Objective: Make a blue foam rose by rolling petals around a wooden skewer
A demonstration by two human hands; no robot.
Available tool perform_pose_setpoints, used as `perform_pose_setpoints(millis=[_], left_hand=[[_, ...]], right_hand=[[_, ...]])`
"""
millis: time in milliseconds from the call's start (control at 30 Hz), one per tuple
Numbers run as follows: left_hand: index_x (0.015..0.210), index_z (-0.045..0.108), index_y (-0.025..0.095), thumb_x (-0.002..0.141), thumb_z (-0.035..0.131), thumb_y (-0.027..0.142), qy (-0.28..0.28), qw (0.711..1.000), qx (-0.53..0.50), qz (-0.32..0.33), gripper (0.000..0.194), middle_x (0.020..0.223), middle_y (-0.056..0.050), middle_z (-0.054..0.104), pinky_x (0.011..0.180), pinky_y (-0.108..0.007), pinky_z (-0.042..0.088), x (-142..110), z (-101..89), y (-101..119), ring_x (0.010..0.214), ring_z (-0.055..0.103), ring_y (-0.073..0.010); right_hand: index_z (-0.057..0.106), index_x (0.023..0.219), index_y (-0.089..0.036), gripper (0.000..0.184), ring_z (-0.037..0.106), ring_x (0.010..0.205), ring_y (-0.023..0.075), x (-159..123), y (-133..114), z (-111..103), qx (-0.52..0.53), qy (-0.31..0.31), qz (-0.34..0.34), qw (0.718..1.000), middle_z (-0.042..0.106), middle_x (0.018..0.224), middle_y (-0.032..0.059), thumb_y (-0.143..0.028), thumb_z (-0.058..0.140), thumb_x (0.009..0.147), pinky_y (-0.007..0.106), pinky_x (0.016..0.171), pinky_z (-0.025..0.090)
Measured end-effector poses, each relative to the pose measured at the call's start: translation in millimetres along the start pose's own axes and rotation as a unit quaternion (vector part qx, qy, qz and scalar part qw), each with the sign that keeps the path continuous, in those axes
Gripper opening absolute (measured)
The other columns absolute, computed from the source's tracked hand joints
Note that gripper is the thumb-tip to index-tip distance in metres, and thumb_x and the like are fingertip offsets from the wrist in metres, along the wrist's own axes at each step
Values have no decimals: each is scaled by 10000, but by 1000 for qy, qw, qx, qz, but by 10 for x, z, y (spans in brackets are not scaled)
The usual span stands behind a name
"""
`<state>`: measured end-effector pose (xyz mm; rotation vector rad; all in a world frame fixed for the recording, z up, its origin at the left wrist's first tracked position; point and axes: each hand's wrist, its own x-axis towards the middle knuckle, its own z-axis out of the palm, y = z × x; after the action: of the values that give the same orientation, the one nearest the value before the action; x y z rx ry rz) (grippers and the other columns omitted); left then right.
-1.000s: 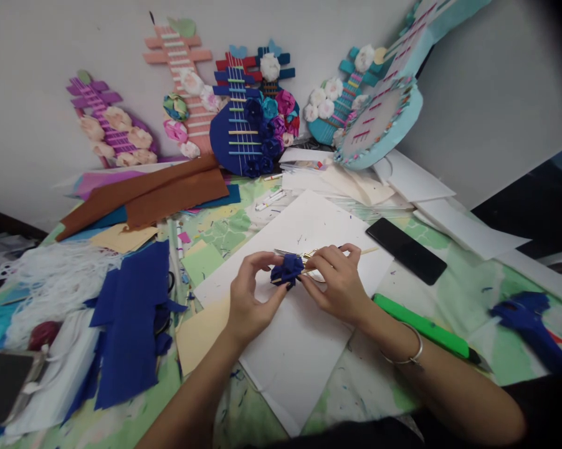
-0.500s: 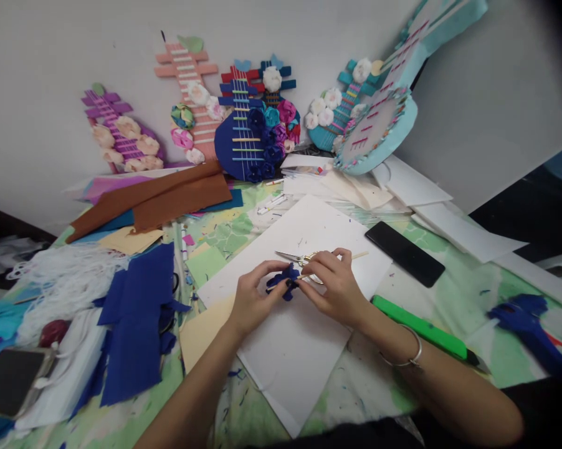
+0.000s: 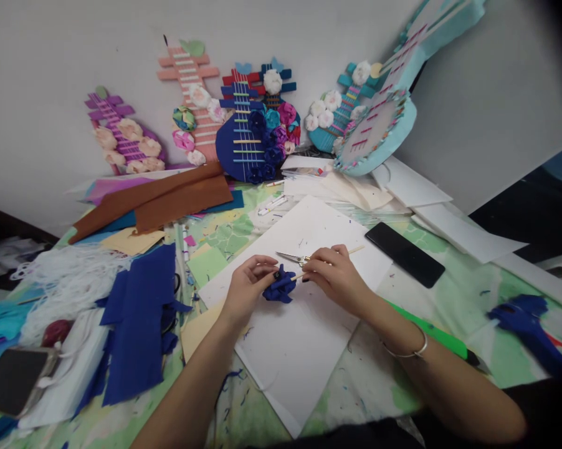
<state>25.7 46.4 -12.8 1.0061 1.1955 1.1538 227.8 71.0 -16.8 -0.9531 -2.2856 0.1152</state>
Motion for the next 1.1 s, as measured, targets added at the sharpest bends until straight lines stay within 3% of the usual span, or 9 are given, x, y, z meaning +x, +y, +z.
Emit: perform_pose_setpoints(millis=[133,200,300,400,533,833,1100], left_hand=[[862,607,134,651,731,250,7,999,-40,3,271,754,-36,659,553,-244,482,26,-39,-44,651,617,-142],[847,623,132,655,736,252,0,998,-60,-3,253,766,-37,660,570,-240,479,22,-32,-63,664,611,-133],[827,644,139,647,749,248,-35,996,-77,-27,236,763,-35,670,583,-230,467,-10,18,-77,663,609,-124],[826,655,140,642,755,255,-92,991,-77,-52,238,752,-43,675,599,-244,468,-57,88,-79,655,610,-131],[804,671,141,613,763,249,-130,989,-63,-33,238,809,-66,684,688,-301,495,-90,150,-89,773,628,-185],[822,684,149,593,754,219,-134,989,-47,-38,250,919,-82,706,764,-354,502,-79,162,-120,857,640,-216],[857,678,130,660,748,265,-175,981,-79,-23,249,815,-45,644,670,-258,463,-105,149,-104,762,602,-152]], right_hand=[[631,826,-183,116,560,747,132,44,220,-193,8,-5,19,1000,637,811,29,-186,527,876,323,748,303],[627,861,-184,148,571,765,144,58,264,-263,34,22,52,998,641,832,38,-152,485,883,316,734,336],[616,909,-180,179,568,738,151,61,176,-266,114,56,100,987,628,807,47,-145,443,882,280,659,396],[607,988,-178,157,520,627,116,48,-24,-173,178,-6,101,979,619,802,31,-211,544,848,248,595,397],[607,889,-181,77,480,603,99,27,-209,-65,210,-37,78,974,582,733,1,-208,591,819,232,585,387],[578,802,-168,44,455,621,104,11,-193,-58,228,-46,75,970,523,712,-3,-197,611,802,235,586,377],[525,758,-174,65,468,659,113,9,-208,-98,250,-70,100,961,516,710,-4,-152,565,804,245,621,382]])
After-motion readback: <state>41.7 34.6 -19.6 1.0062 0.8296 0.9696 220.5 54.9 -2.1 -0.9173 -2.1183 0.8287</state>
